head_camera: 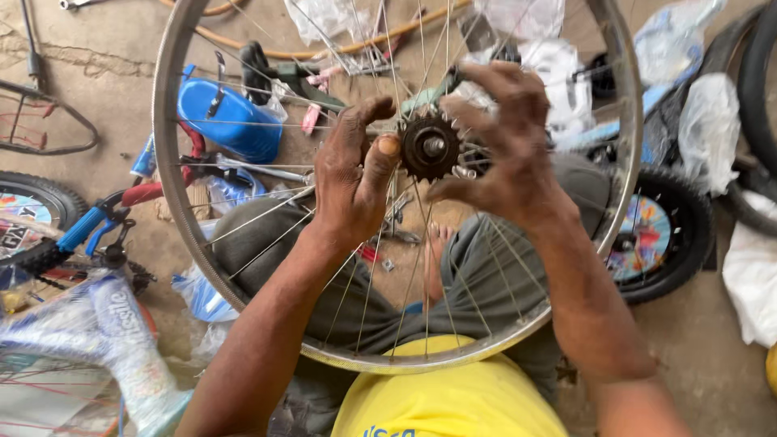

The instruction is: The person sits on the floor and works on a bicycle wheel mounted in a truing stand. They adjust the hub and spokes, spin the wheel to check alignment, and apply lubricant to the hub area using a bottle.

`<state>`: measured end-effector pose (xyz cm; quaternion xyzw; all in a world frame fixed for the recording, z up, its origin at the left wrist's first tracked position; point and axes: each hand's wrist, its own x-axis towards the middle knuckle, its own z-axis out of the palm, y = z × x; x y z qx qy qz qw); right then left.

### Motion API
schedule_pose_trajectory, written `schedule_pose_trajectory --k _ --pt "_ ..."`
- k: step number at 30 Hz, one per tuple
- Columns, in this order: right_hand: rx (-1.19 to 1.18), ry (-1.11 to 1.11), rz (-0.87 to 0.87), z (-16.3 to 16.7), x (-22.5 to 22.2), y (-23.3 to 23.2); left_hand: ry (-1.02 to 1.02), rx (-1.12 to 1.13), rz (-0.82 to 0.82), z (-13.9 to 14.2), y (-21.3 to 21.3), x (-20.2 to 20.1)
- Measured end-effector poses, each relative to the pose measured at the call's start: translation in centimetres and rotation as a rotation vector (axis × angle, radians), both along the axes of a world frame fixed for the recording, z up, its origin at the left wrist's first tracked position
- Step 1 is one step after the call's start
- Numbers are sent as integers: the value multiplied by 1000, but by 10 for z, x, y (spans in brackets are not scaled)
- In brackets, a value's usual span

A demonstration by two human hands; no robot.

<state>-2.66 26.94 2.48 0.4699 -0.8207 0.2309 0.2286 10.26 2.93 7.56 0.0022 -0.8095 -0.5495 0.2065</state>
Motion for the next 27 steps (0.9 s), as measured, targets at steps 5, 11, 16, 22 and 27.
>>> schedule_pose_trajectory --k 5,11,16,22,27 --pt "9 -127 -169 -11 -23 21 75 3 -32 -2 1 -3" --pt "-40 -34 -219 36 -27 26 92 -33 -22 -3 1 -8" --pt "23 116 35 19 5 -15 26 -19 -45 -5 3 -5" --pt "-261 -282 -396 42 -39 30 29 -29 4 7 3 -1" --pt "-111 -64 1 18 -10 10 0 -79 -5 5 5 -4"
